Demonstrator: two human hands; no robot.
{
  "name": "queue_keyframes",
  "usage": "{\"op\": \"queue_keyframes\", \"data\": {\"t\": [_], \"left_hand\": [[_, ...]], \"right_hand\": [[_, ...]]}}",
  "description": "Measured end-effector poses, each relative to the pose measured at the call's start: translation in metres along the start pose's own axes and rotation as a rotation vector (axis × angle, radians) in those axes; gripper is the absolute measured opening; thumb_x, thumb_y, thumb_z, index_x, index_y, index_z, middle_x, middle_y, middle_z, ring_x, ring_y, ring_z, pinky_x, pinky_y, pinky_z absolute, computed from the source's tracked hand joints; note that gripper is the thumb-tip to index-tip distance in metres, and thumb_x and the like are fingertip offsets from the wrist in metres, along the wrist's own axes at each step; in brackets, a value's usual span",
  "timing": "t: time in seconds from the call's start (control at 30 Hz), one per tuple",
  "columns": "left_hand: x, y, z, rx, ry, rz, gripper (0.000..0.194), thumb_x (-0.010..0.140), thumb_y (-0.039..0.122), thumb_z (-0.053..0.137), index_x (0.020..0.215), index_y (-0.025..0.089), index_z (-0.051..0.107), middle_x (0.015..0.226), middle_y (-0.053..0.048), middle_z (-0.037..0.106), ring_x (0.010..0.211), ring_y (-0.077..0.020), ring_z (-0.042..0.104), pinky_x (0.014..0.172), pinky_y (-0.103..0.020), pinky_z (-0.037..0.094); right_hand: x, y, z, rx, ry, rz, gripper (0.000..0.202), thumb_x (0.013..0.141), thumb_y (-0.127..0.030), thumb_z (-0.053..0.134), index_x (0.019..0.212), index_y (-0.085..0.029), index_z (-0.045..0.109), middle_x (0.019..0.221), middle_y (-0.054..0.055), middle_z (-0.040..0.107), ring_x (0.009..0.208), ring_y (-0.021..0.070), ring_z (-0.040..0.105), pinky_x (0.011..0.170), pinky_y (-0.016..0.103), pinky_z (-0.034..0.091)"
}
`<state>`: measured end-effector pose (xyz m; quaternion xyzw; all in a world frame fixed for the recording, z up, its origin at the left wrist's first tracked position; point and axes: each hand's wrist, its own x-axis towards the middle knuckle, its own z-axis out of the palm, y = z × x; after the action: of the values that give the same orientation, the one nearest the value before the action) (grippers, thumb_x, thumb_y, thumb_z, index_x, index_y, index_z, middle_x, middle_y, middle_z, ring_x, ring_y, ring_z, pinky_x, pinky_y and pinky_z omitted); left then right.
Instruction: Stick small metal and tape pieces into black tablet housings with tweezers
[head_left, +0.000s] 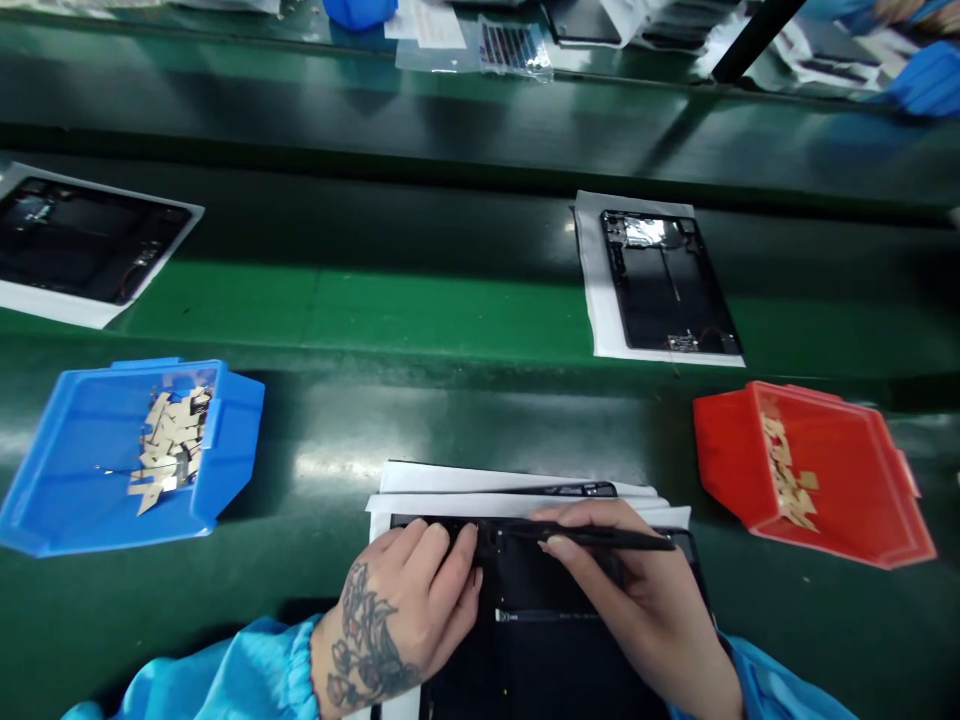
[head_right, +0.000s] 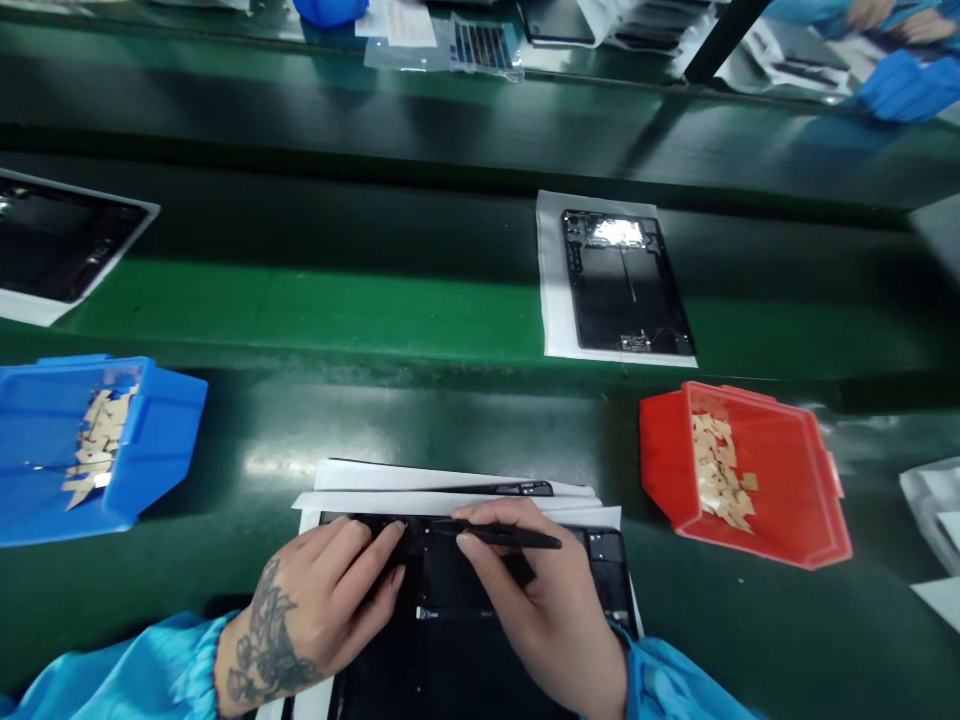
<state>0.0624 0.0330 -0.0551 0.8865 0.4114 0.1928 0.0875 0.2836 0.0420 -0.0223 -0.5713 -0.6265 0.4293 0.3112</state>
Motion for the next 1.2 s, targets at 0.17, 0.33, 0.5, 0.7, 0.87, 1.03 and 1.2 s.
{"op": "queue_keyframes", "data": {"t": [0.17,0.33,0.5,0.7,0.87,1.03,1.2], "left_hand": [[-0.0024,-0.0017,0.0,-0.001,-0.015,-0.001,0.032,0.084,0.023,0.054,0.112,0.008,0.058,0.073,-0.006,0.054,0.061,-0.0195,0.052,0.048,-0.033,0.046],[-0.0032,-0.005,-0.0005,-0.038,-0.072,0.041,0.033,0.085,0.024,0.051,0.116,0.012,0.056,0.075,-0.005,0.053,0.061,-0.0181,0.05,0.048,-0.031,0.045],[-0.0015,-0.0061,-0.0021,-0.043,-0.098,0.04,0.035,0.085,0.026,0.051,0.118,0.014,0.055,0.075,-0.005,0.051,0.06,-0.0173,0.049,0.047,-0.029,0.044],[-0.0001,-0.0069,-0.0025,-0.092,-0.113,0.021,0.033,0.085,0.025,0.051,0.117,0.016,0.056,0.076,-0.005,0.05,0.061,-0.0171,0.049,0.047,-0.03,0.045],[-0.0006,-0.0068,-0.0014,-0.092,-0.111,0.013,0.034,0.085,0.024,0.052,0.117,0.017,0.056,0.078,-0.005,0.051,0.062,-0.0175,0.05,0.048,-0.031,0.046],[-0.0008,-0.0074,-0.0007,-0.087,-0.106,0.016,0.033,0.085,0.025,0.051,0.117,0.017,0.056,0.077,-0.005,0.05,0.062,-0.0174,0.05,0.048,-0.03,0.046],[0.0005,-0.007,-0.0021,-0.088,-0.109,0.022,0.033,0.084,0.025,0.052,0.116,0.016,0.056,0.077,-0.005,0.05,0.06,-0.0174,0.05,0.047,-0.03,0.045]], "right_hand": [[0.0019,0.0011,0.0058,-0.134,-0.059,-0.12,0.016,0.088,-0.015,0.057,0.1,-0.025,0.056,0.1,0.0,0.068,0.094,0.0162,0.065,0.084,0.028,0.053],[0.0029,-0.0022,0.0067,-0.138,-0.123,-0.176,0.021,0.087,-0.013,0.058,0.104,-0.026,0.054,0.1,-0.002,0.068,0.094,0.0136,0.064,0.083,0.025,0.051],[0.0024,-0.003,0.0066,-0.114,-0.142,-0.161,0.02,0.088,-0.015,0.058,0.103,-0.026,0.055,0.097,-0.002,0.068,0.091,0.0137,0.065,0.08,0.026,0.052],[0.0027,0.0,0.0059,-0.061,-0.108,-0.114,0.016,0.087,-0.016,0.059,0.1,-0.025,0.057,0.094,-0.001,0.068,0.088,0.0148,0.065,0.078,0.026,0.053],[0.0002,0.0007,0.004,-0.014,0.052,-0.035,0.014,0.086,-0.018,0.061,0.097,-0.025,0.058,0.09,-0.001,0.068,0.084,0.0158,0.066,0.074,0.026,0.054],[0.0007,-0.0014,0.0068,-0.065,0.074,-0.111,0.016,0.084,-0.017,0.064,0.096,-0.025,0.059,0.089,-0.001,0.069,0.082,0.0166,0.067,0.073,0.027,0.054],[0.0053,-0.0024,0.0095,-0.042,0.065,-0.082,0.014,0.085,-0.018,0.063,0.097,-0.024,0.059,0.089,0.0,0.068,0.082,0.0155,0.067,0.072,0.024,0.055]]}}
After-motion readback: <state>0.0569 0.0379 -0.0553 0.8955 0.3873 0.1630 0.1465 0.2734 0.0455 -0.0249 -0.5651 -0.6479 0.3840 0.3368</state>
